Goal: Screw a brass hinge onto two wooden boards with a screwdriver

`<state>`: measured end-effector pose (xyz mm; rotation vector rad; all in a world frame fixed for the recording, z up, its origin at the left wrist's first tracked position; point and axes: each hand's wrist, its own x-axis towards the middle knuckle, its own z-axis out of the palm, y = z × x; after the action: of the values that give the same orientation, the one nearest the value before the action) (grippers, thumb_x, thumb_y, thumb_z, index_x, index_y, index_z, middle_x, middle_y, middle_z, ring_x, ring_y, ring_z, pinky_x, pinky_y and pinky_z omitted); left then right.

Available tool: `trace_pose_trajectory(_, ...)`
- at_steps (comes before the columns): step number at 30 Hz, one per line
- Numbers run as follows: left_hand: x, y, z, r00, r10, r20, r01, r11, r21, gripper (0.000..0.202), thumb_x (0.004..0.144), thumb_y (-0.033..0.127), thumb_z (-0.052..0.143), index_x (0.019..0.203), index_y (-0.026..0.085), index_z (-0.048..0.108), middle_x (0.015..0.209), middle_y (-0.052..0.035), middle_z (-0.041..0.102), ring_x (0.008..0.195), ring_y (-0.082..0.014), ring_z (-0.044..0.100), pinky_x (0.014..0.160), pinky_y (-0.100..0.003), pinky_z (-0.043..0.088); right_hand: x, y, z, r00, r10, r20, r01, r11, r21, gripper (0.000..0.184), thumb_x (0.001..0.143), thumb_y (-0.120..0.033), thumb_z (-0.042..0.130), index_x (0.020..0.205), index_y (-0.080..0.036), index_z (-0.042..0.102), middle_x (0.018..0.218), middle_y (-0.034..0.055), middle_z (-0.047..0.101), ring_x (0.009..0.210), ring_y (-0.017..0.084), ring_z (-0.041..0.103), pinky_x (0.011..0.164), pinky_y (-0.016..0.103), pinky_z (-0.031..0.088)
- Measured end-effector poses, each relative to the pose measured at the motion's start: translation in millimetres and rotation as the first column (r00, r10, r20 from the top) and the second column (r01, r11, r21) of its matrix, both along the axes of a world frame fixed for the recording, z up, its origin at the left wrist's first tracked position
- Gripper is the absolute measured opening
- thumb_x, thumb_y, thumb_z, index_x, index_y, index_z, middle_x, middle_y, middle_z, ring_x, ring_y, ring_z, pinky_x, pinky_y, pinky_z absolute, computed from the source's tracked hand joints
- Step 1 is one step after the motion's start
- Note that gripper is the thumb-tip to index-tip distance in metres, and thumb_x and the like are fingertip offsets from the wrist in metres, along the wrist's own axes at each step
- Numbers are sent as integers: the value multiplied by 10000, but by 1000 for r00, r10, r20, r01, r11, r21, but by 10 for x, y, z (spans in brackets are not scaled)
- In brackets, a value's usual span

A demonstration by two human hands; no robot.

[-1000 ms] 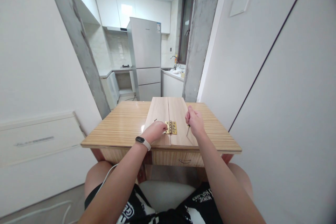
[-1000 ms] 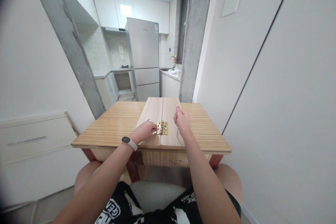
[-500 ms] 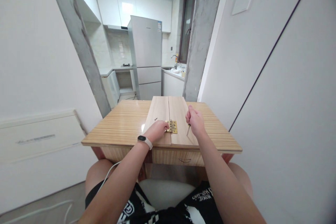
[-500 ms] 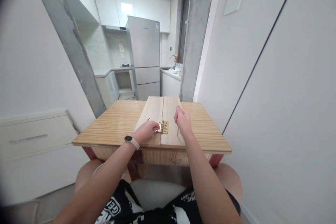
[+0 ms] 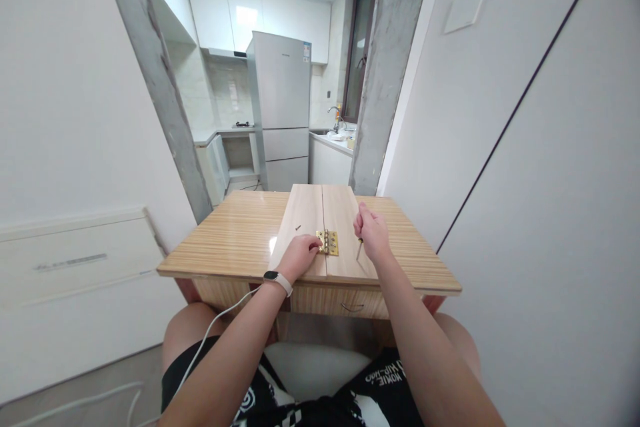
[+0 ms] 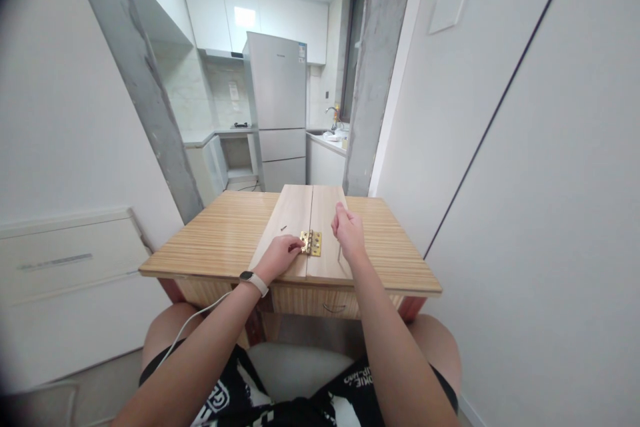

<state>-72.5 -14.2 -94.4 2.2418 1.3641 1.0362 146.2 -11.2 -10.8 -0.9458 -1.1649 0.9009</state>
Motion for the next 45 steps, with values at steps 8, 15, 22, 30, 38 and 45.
trace_pose_trajectory(8,9,45,-101,977,-5,213,19,998,-63,289,884,76,674,1134,204,738,884,-18,775,805,-160,714,759,-264,550,-353,2,287,979,130,-156,-122,990,65,700,915,-825,599,580,-267,342,442,-55,360,383,87,288,370,266,240)
trace_pose_trajectory(15,15,88,-179,955,7,297,22,996,-92,262,860,79,715,1094,197,726,859,-16,768,786,-148,710,751,-252,537,-744,183,289,940,219,-263,-200,975,98,704,892,-798,667,570,-257,353,435,-61,359,379,80,299,365,252,219)
trace_pose_trajectory(22,28,77,-177,946,15,324,17,995,-95,251,850,62,715,1060,199,734,845,-12,763,777,-143,711,747,-245,536,-866,293,207,951,194,-242,-178,980,85,677,903,-775,666,580,-259,370,438,-48,404,383,90,322,373,260,221)
trace_pose_trajectory(30,35,89,-200,946,13,323,22,994,-104,210,853,59,712,1023,178,752,864,-39,779,793,-155,720,748,-252,537,-858,314,269,946,287,-148,-280,957,70,682,892,-791,666,581,-264,363,434,-51,383,380,87,306,386,267,207)
trace_pose_trajectory(38,25,112,-228,947,-11,320,44,994,-97,185,858,68,688,982,182,764,878,-42,787,809,-160,725,757,-252,545,-827,351,311,895,420,-149,-415,908,63,699,848,-784,729,559,-260,368,416,-64,349,369,73,258,387,258,169)
trace_pose_trajectory(45,17,91,-216,958,-14,286,38,996,-78,163,858,91,680,955,187,768,864,-33,786,793,-157,721,745,-246,532,-819,388,309,876,453,-165,-450,891,54,710,844,-789,728,562,-265,339,407,-68,330,363,72,236,382,256,158)
